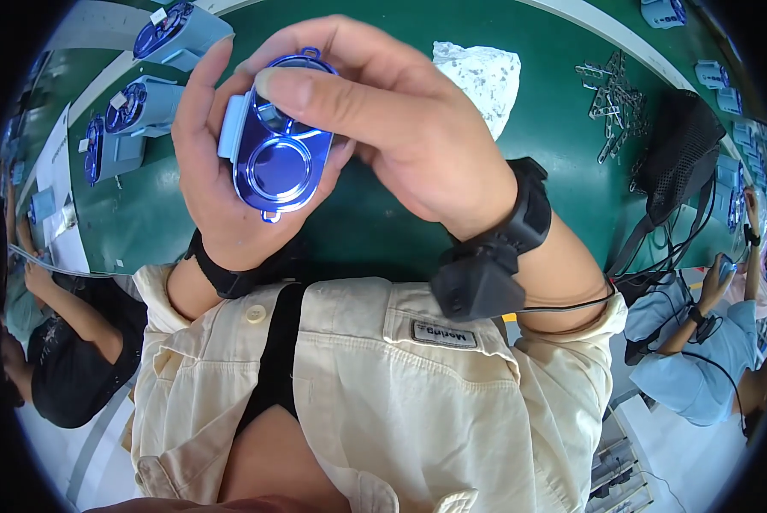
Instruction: The person wipes the top of a blue and white device with a cloth, inserts a small white component into a slot, and then places it on a conveyor belt.
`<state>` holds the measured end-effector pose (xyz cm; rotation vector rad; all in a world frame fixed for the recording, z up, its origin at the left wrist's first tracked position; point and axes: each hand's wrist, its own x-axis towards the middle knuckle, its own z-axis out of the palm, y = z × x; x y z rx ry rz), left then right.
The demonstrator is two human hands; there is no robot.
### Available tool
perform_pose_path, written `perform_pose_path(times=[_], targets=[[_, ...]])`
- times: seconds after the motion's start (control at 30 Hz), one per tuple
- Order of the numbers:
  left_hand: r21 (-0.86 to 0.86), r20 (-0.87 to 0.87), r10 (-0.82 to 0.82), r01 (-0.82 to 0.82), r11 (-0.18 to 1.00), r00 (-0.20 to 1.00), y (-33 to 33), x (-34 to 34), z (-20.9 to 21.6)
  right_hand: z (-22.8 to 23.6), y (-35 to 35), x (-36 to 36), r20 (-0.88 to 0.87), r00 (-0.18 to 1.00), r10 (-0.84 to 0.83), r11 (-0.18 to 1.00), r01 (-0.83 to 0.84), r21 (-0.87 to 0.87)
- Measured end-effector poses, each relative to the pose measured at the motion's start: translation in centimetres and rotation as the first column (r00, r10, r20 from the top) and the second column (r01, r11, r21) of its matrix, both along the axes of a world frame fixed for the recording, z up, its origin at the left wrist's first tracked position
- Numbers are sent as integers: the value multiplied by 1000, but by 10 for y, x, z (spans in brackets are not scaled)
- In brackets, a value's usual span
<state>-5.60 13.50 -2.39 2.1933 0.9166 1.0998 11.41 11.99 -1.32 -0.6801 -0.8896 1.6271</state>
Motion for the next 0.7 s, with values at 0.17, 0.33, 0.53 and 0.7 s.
perform_pose_path(times=[0.17,0.33,0.53,0.7], targets=[[-18,43,-43,43,999,998,3,1,-4,-2,2,3,-164,968,190,981,-195,-18],[11,73,-59,58,998,996,5,0,-9,4,0,6,-94,976,198,978,-204,-53],[-29,80,-79,82,996,994,4,1,-8,9,1,14,127,971,202,979,-204,-3],[30,26,-53,52,998,998,5,2,-3,-1,-7,-3,227,974,-16,991,-14,132]])
